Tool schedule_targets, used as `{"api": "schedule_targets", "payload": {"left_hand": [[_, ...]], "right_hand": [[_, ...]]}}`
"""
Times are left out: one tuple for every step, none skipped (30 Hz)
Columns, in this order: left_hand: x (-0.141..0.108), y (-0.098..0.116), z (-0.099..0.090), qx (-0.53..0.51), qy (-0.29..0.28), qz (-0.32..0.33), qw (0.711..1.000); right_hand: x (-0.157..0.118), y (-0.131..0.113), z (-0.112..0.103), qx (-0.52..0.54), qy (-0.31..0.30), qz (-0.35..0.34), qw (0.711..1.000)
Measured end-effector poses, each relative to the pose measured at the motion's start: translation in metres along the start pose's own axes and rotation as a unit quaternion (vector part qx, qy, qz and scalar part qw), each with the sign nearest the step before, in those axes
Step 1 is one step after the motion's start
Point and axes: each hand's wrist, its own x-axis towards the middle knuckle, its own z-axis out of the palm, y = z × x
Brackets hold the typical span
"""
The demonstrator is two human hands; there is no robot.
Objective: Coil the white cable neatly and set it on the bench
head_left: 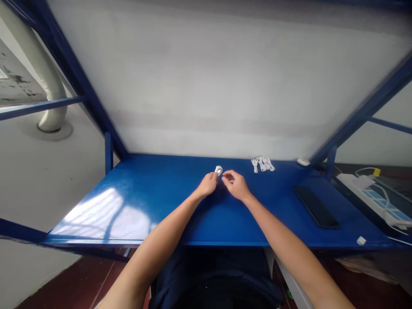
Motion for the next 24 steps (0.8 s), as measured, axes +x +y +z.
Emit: {"api": "schedule_targets", "payload": {"left_hand": [[0.0003, 0.0001, -0.0006, -0.021, -0.002, -0.017, 1.000], [0.0002, 0.0005, -0.0011, -0.042, -0.007, -0.034, 0.998], [-0.0003, 0.0012, -0.0014, -0.061, -0.011, -0.049, 0.997], [-0.0010, 0.0020, -0.0016, -0.076, -0.015, -0.058, 0.995], [-0.0018, 0.0027, -0.0016, -0.083, -0.016, -0.061, 0.994], [-0.0025, 0.0033, -0.0016, -0.085, -0.016, -0.059, 0.994], [-0.0031, 0.0036, -0.0015, -0.083, -0.018, -0.054, 0.995], [-0.0035, 0.0036, -0.0013, -0.078, -0.021, -0.048, 0.996], [-0.0037, 0.0033, -0.0012, -0.073, -0.024, -0.044, 0.996], [-0.0038, 0.0028, -0.0012, -0.068, -0.027, -0.043, 0.996], [-0.0037, 0.0022, -0.0011, -0.062, -0.031, -0.042, 0.997], [-0.0036, 0.0016, -0.0010, -0.057, -0.032, -0.043, 0.997], [-0.0035, 0.0012, -0.0009, -0.051, -0.033, -0.043, 0.997], [-0.0034, 0.0010, -0.0007, -0.047, -0.034, -0.044, 0.997], [-0.0034, 0.0010, -0.0004, -0.045, -0.035, -0.044, 0.997], [-0.0035, 0.0012, -0.0002, -0.044, -0.036, -0.044, 0.997], [-0.0037, 0.0016, 0.0001, -0.044, -0.037, -0.045, 0.997], [-0.0039, 0.0020, 0.0003, -0.046, -0.040, -0.046, 0.997], [-0.0042, 0.0024, 0.0004, -0.050, -0.045, -0.047, 0.997], [-0.0043, 0.0026, 0.0003, -0.053, -0.051, -0.049, 0.996], [-0.0043, 0.0026, 0.0001, -0.054, -0.058, -0.049, 0.996], [-0.0042, 0.0025, -0.0003, -0.051, -0.063, -0.047, 0.996], [-0.0038, 0.0021, -0.0008, -0.042, -0.064, -0.040, 0.996], [-0.0033, 0.0017, -0.0015, -0.026, -0.061, -0.029, 0.997]], "right_hand": [[-0.0018, -0.0005, -0.0001, -0.049, -0.010, -0.051, 0.997], [-0.0033, -0.0009, -0.0003, -0.086, -0.025, -0.091, 0.992], [-0.0045, -0.0011, -0.0007, -0.115, -0.041, -0.120, 0.985], [-0.0052, -0.0010, -0.0011, -0.139, -0.055, -0.140, 0.979], [-0.0054, -0.0008, -0.0016, -0.162, -0.063, -0.156, 0.972], [-0.0052, -0.0003, -0.0022, -0.182, -0.065, -0.168, 0.967], [-0.0047, 0.0003, -0.0028, -0.202, -0.063, -0.179, 0.961], [-0.0039, 0.0010, -0.0033, -0.219, -0.057, -0.190, 0.955], [-0.0030, 0.0017, -0.0038, -0.234, -0.050, -0.201, 0.950], [-0.0021, 0.0024, -0.0042, -0.245, -0.044, -0.212, 0.945], [-0.0012, 0.0031, -0.0045, -0.254, -0.040, -0.221, 0.941], [-0.0006, 0.0037, -0.0048, -0.259, -0.036, -0.228, 0.938], [0.0000, 0.0042, -0.0049, -0.263, -0.033, -0.231, 0.936], [0.0003, 0.0045, -0.0050, -0.265, -0.030, -0.232, 0.935], [0.0006, 0.0047, -0.0052, -0.266, -0.027, -0.232, 0.935], [0.0007, 0.0048, -0.0053, -0.267, -0.024, -0.230, 0.935], [0.0007, 0.0047, -0.0056, -0.267, -0.023, -0.228, 0.936], [0.0007, 0.0046, -0.0058, -0.264, -0.023, -0.227, 0.937], [0.0007, 0.0044, -0.0060, -0.259, -0.023, -0.224, 0.939], [0.0006, 0.0042, -0.0060, -0.251, -0.024, -0.219, 0.943], [0.0006, 0.0040, -0.0058, -0.239, -0.023, -0.210, 0.948], [0.0006, 0.0038, -0.0053, -0.226, -0.021, -0.195, 0.954], [0.0006, 0.0037, -0.0043, -0.209, -0.019, -0.174, 0.962], [0.0008, 0.0036, -0.0030, -0.185, -0.016, -0.145, 0.972]]}}
